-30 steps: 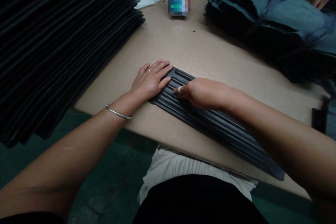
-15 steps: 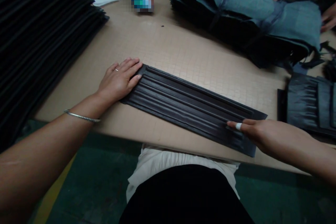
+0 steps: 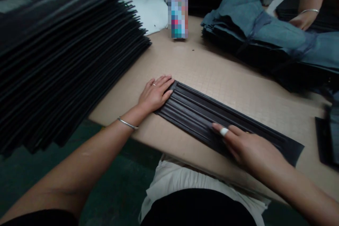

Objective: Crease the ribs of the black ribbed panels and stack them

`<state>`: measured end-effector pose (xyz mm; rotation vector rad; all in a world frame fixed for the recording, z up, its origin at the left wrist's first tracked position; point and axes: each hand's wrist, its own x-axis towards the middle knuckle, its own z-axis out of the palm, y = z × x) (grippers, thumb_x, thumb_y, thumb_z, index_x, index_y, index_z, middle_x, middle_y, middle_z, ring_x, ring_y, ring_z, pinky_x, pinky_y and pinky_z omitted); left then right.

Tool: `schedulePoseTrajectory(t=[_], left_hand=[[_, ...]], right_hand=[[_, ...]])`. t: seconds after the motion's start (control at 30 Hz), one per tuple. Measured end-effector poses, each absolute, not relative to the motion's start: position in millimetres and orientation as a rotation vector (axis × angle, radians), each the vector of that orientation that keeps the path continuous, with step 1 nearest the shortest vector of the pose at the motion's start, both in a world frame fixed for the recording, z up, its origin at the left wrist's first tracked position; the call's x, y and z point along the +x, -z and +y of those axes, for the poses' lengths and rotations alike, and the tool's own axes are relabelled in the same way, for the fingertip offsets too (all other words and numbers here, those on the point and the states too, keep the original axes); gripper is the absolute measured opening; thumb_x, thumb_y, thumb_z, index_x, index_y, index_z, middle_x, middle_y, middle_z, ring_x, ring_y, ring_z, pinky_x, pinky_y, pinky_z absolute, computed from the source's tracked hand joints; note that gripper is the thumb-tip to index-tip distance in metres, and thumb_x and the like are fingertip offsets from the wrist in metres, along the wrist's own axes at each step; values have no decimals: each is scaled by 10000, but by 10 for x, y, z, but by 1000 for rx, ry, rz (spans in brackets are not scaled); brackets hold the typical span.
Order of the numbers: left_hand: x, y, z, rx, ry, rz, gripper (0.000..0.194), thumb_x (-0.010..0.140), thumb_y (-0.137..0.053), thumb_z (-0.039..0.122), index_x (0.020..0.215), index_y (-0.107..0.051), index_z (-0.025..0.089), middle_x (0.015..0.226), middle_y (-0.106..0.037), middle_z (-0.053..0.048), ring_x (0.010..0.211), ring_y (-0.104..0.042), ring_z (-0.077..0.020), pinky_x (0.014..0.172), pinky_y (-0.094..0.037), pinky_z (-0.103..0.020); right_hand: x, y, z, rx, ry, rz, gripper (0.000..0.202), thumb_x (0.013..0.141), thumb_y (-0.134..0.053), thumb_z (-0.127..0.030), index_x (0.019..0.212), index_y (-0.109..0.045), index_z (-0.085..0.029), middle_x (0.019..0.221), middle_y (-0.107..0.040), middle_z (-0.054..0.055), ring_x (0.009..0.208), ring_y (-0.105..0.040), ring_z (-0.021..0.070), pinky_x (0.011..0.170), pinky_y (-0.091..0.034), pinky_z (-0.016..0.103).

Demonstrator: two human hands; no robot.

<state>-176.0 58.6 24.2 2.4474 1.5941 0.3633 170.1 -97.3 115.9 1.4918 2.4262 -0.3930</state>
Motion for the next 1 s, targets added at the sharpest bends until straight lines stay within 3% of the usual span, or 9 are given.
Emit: schedulePoseTrajectory(t=[0.17,0.4,0.57,0.77,1.0], left_hand=[[-1780,-256,582,2420,-379,1573,550,1054,-379,446,1573,-427,270,1664,-404,-57,1567,-329,-227,1288,-225,-502],[-1800,-260,598,2421,-375,1549,546,1049,-384,444,1559,-451,261,1662,-410,-55,1571,-320,-236,1291,-203,-491],[-1821,-232,610,2464,-407,1518,574,1044,-374,472,1575,-426,262,1669,-398,-65,1564,-329,-258,1279,-208,-516],[-1848,-198,633,2460,-406,1506,597,1040,-345,517,1594,-393,300,1682,-376,-48,1571,-315,-273,1284,-203,-534],[-1869,-195,645,2417,-374,1525,612,1023,-320,602,1599,-355,399,1707,-301,77,1576,-300,-277,1314,-168,-536]], right_hand=[[310,-1133,-422,1337,385,2509,612,1050,-289,-127,1649,-301,-251,1289,-629,135,863,-722,243,628,-582,340],[-122,-1210,-231,1351,329,2552,540,1082,-237,-155,1597,-399,-161,1227,-653,168,887,-718,245,651,-591,332],[259,-1294,-460,1291,292,2481,565,1062,-246,-117,1607,-386,-167,1206,-653,166,871,-711,236,617,-584,328],[1249,-1401,-1062,1261,220,2190,737,955,-332,-16,1656,-289,-240,1220,-647,134,859,-704,248,556,-570,310],[2509,-1311,-1869,1399,107,2167,931,785,-455,67,1626,-361,-321,1134,-702,83,763,-707,245,540,-593,322]])
